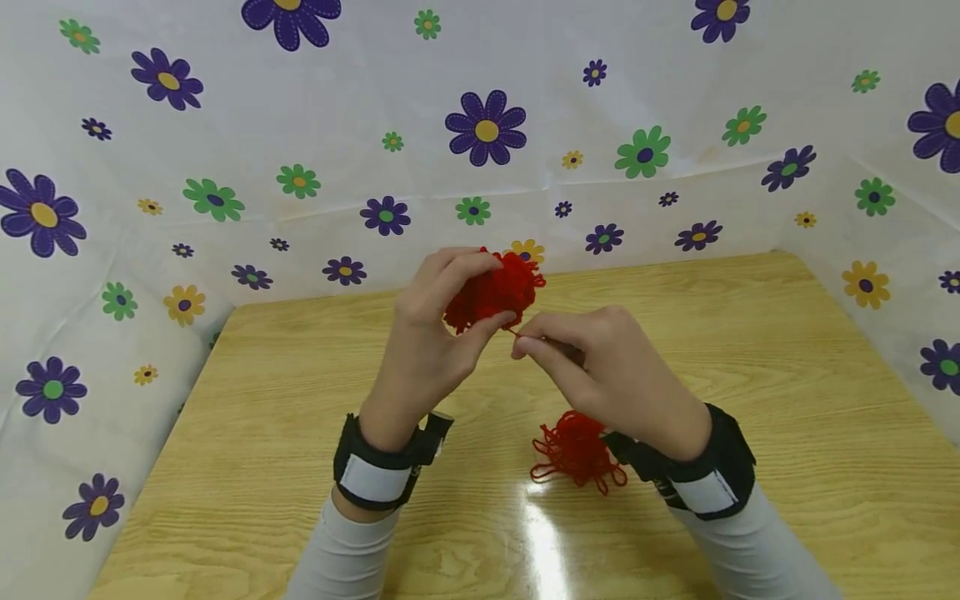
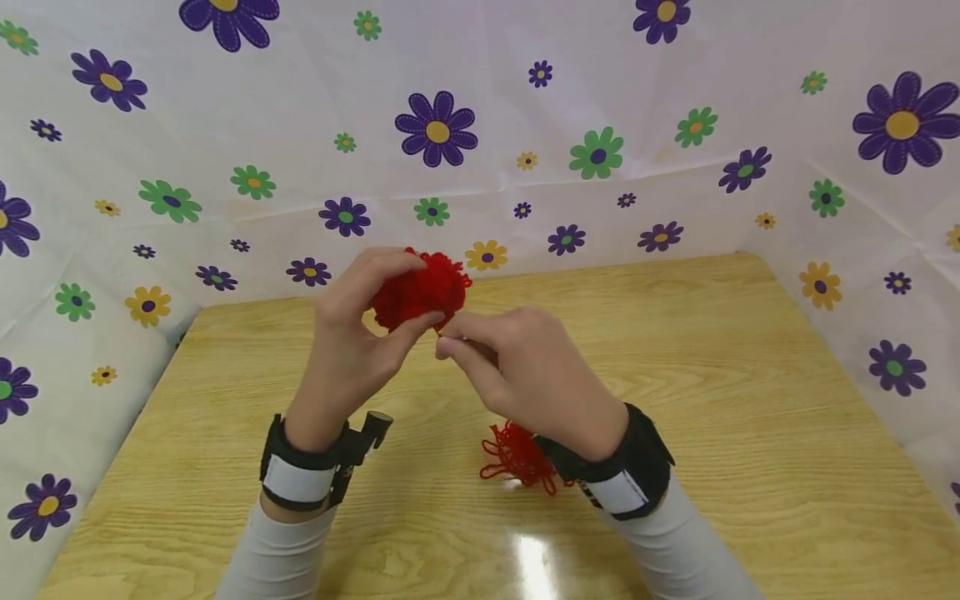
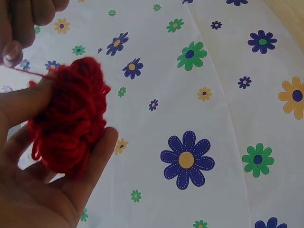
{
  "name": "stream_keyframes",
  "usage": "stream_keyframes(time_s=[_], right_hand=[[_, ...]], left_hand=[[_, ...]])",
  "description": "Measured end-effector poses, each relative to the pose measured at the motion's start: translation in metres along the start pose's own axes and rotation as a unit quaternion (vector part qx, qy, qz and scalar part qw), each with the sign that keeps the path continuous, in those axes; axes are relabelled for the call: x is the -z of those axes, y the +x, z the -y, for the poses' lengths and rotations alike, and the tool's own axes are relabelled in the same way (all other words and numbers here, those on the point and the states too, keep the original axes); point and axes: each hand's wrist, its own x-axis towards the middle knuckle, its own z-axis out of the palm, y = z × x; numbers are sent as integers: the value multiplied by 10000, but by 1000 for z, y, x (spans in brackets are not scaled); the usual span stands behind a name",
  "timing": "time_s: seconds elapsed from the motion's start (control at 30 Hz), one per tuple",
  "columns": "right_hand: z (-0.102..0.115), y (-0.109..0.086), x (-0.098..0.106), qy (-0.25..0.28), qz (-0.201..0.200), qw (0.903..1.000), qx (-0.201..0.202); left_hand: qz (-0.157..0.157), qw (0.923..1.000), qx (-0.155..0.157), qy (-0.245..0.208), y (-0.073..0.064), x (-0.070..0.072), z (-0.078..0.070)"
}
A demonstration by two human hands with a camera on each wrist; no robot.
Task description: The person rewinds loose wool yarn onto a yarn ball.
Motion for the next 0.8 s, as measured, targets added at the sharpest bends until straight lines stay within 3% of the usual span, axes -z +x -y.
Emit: stream_keyframes(time_s=[0.17, 0.37, 0.67, 0.8], right_hand=[[1, 0, 9, 364, -282, 9989, -2], [14, 4, 22, 503, -704, 9962, 61], [17, 7, 23, 397, -861, 9955, 86], [17, 8, 22, 270, -875, 9958, 1]], left_hand=[[667, 9964, 117, -509, -1, 6, 1], [1411, 9850, 240, -964, 0, 14, 0], [2488, 9519, 368, -1748, -2, 15, -7], [2675, 9426, 482, -1941, -4, 15, -11]])
